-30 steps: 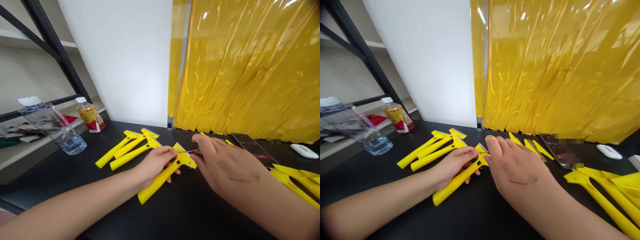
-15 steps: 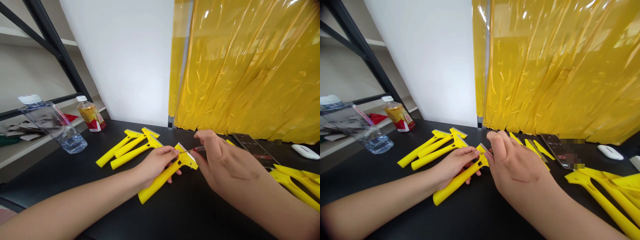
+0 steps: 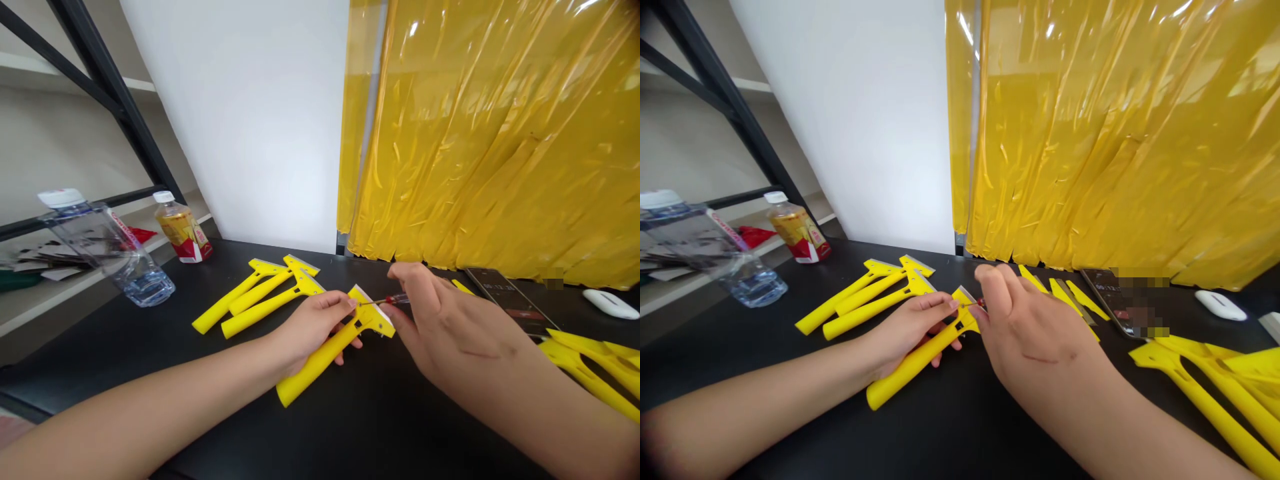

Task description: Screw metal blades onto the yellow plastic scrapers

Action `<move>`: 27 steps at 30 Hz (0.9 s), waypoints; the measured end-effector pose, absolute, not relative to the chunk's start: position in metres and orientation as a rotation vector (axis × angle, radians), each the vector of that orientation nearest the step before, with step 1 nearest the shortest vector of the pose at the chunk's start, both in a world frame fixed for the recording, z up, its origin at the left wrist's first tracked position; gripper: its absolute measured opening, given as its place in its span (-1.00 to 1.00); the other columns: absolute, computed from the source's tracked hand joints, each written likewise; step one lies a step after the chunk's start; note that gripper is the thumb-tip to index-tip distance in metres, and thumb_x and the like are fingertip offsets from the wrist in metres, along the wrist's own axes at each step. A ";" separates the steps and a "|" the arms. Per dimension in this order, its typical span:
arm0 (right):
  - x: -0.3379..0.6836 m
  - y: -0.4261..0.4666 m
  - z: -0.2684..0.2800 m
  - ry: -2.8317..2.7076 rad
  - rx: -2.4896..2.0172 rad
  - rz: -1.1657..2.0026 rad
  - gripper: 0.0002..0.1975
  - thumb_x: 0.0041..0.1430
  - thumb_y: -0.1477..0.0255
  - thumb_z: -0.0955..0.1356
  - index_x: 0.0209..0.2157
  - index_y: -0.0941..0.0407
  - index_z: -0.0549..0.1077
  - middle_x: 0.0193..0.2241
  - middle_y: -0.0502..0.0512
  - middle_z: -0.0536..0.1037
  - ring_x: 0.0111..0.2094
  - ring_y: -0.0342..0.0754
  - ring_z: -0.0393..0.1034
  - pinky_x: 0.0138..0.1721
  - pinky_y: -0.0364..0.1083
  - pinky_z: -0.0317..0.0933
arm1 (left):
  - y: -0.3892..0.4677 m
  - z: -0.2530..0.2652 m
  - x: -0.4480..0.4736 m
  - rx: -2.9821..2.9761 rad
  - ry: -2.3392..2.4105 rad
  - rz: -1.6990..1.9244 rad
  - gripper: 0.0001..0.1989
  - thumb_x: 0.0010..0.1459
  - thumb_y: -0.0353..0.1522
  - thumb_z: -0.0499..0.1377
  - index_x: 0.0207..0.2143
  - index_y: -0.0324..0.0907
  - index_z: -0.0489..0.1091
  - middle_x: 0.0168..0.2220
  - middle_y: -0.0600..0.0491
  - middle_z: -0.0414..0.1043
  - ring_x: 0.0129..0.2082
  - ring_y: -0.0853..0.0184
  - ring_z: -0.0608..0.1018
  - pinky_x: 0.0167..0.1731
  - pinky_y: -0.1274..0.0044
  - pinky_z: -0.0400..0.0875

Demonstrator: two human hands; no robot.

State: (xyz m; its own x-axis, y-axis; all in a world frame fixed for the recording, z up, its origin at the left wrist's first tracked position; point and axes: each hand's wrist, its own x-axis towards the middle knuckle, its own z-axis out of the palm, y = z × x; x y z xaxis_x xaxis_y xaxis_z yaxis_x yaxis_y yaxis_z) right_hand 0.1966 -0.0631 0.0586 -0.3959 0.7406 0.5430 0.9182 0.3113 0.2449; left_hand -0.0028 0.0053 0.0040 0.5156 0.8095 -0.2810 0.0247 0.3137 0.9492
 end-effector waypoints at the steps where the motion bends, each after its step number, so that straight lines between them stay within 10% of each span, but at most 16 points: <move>1: 0.196 -0.063 0.058 -2.276 -1.474 -0.733 -0.84 0.45 0.37 0.19 -0.27 0.07 0.29 -0.51 0.02 0.48 -0.60 -0.05 0.42 -0.57 -0.11 -0.07 | 0.005 0.004 -0.003 1.146 0.901 0.624 -0.70 0.28 -0.12 0.25 -0.17 -0.17 0.45 -0.26 -0.04 0.56 -0.37 0.23 0.66 -0.70 0.61 0.42; 21: 0.199 -0.061 0.061 -2.407 -1.544 -0.798 -0.83 0.36 0.36 0.30 -0.35 0.05 0.26 -0.79 -0.14 0.26 -0.82 -0.04 0.25 -0.62 -0.12 -0.38 | 0.005 0.002 -0.002 1.176 0.893 0.634 -0.63 0.22 -0.04 0.28 -0.19 -0.16 0.45 -0.30 -0.05 0.55 -0.37 0.21 0.65 -0.69 0.61 0.42; 27: 0.204 -0.056 0.053 -2.256 -1.500 -0.560 -0.77 0.40 0.23 0.31 -0.31 0.06 0.38 -0.71 -0.10 0.42 -0.76 -0.04 0.33 -0.65 -0.12 -0.17 | 0.007 0.003 -0.004 1.152 0.895 0.690 -0.67 0.27 -0.07 0.24 -0.17 -0.15 0.42 -0.34 -0.02 0.53 -0.39 0.23 0.64 -0.67 0.59 0.43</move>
State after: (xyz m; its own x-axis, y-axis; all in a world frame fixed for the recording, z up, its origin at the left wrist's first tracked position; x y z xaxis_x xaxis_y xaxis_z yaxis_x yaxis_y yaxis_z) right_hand 0.2045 -0.0557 0.0533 -0.3632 0.7794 0.5106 0.9276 0.3536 0.1200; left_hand -0.0041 0.0066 0.0034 0.4886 0.8402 -0.2353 -0.0147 0.2775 0.9606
